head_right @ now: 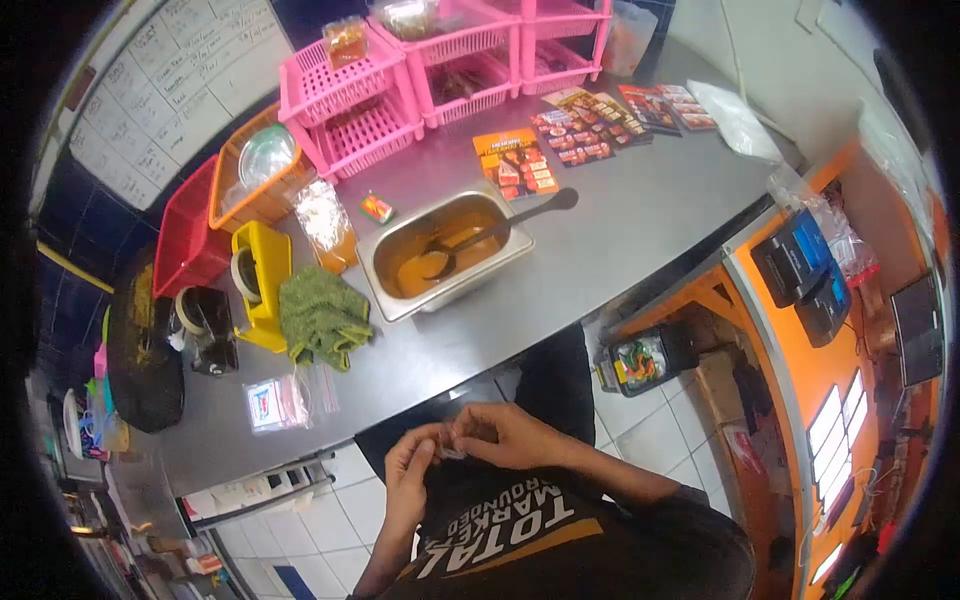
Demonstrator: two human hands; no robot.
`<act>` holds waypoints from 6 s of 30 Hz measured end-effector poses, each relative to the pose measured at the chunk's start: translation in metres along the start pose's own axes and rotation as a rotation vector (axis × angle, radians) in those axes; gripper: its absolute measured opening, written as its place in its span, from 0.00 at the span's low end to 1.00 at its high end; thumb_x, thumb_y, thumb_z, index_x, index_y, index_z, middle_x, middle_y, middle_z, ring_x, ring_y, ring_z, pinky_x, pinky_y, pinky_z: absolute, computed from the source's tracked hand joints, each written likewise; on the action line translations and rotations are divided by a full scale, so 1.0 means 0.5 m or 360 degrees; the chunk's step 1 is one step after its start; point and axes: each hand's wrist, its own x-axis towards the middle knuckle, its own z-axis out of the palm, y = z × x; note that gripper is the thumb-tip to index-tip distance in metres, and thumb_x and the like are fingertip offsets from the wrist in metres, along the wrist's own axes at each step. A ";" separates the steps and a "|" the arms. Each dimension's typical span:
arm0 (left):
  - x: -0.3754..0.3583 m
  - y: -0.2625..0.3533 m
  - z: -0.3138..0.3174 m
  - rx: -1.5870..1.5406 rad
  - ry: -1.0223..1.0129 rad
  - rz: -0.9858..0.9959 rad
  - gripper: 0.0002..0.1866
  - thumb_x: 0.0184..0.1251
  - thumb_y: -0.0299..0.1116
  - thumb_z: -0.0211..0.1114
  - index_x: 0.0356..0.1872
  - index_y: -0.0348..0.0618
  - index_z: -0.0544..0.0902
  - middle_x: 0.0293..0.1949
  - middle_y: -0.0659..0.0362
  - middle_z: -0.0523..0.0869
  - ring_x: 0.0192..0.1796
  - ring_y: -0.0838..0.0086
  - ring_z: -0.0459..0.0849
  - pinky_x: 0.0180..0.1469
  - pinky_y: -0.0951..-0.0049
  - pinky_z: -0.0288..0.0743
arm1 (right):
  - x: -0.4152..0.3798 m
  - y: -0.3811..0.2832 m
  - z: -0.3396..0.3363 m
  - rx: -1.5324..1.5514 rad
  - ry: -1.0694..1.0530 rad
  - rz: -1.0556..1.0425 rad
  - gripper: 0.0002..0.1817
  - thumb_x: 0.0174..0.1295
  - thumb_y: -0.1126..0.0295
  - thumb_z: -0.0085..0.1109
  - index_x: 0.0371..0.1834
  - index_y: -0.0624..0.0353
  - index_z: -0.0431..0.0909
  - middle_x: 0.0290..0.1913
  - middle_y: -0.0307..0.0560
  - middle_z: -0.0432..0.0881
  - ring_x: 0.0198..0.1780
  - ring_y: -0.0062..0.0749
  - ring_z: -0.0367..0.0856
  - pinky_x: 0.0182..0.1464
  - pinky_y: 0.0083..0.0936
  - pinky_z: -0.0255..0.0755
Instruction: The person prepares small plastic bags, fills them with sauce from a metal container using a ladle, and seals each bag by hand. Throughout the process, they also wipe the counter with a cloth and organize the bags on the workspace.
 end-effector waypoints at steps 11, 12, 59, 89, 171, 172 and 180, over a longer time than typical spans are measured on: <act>0.022 -0.097 -0.043 -0.0815 -0.0286 -0.0686 0.04 0.76 0.24 0.63 0.47 0.37 0.83 0.40 0.58 0.87 0.38 0.75 0.82 0.43 0.73 0.76 | -0.019 0.078 -0.054 0.0804 -0.0129 0.0909 0.21 0.72 0.62 0.67 0.59 0.67 0.78 0.50 0.46 0.85 0.52 0.26 0.85 0.58 0.23 0.82; 0.021 -0.098 -0.045 -0.0854 -0.0287 -0.0720 0.04 0.76 0.23 0.63 0.47 0.37 0.83 0.40 0.58 0.87 0.38 0.75 0.82 0.44 0.73 0.76 | -0.024 0.089 -0.057 0.0888 -0.0162 0.0910 0.21 0.72 0.62 0.68 0.58 0.66 0.79 0.51 0.45 0.85 0.53 0.26 0.85 0.58 0.23 0.82; -0.007 0.077 -0.055 0.0186 0.0127 0.0945 0.08 0.69 0.30 0.74 0.45 0.38 0.89 0.39 0.59 0.84 0.45 0.72 0.82 0.49 0.70 0.75 | 0.087 -0.185 0.086 -0.0399 -0.0043 -0.0531 0.04 0.66 0.80 0.65 0.33 0.65 0.81 0.38 0.44 0.79 0.39 0.24 0.78 0.44 0.21 0.72; 0.044 0.237 -0.074 0.0968 0.0056 0.1285 0.07 0.47 0.20 0.73 0.29 0.39 0.86 0.29 0.57 0.86 0.30 0.63 0.82 0.37 0.68 0.73 | 0.090 -0.249 0.069 -0.0846 0.0166 -0.0840 0.06 0.61 0.77 0.73 0.37 0.62 0.84 0.35 0.45 0.86 0.38 0.35 0.83 0.41 0.29 0.76; 0.038 0.080 -0.106 0.1757 0.0729 0.1440 0.14 0.54 0.20 0.75 0.42 0.33 0.84 0.36 0.51 0.83 0.35 0.58 0.84 0.36 0.63 0.78 | 0.192 -0.165 0.149 -0.0835 0.0425 -0.0532 0.09 0.63 0.70 0.71 0.35 0.65 0.82 0.32 0.51 0.89 0.36 0.35 0.93 0.39 0.28 0.84; 0.041 0.082 -0.100 0.1688 0.0747 0.1418 0.12 0.55 0.20 0.74 0.41 0.33 0.84 0.35 0.51 0.83 0.33 0.58 0.83 0.35 0.64 0.77 | 0.190 -0.161 0.147 -0.0863 0.0464 -0.0563 0.09 0.64 0.70 0.71 0.35 0.65 0.83 0.32 0.51 0.90 0.37 0.35 0.93 0.40 0.27 0.84; 0.041 0.119 -0.092 0.0980 0.0609 0.0825 0.02 0.64 0.20 0.67 0.36 0.32 0.83 0.25 0.56 0.79 0.23 0.75 0.77 0.28 0.74 0.70 | 0.181 -0.146 0.132 -0.0559 0.0270 -0.0572 0.12 0.64 0.71 0.73 0.45 0.68 0.87 0.37 0.51 0.92 0.38 0.25 0.91 0.42 0.22 0.84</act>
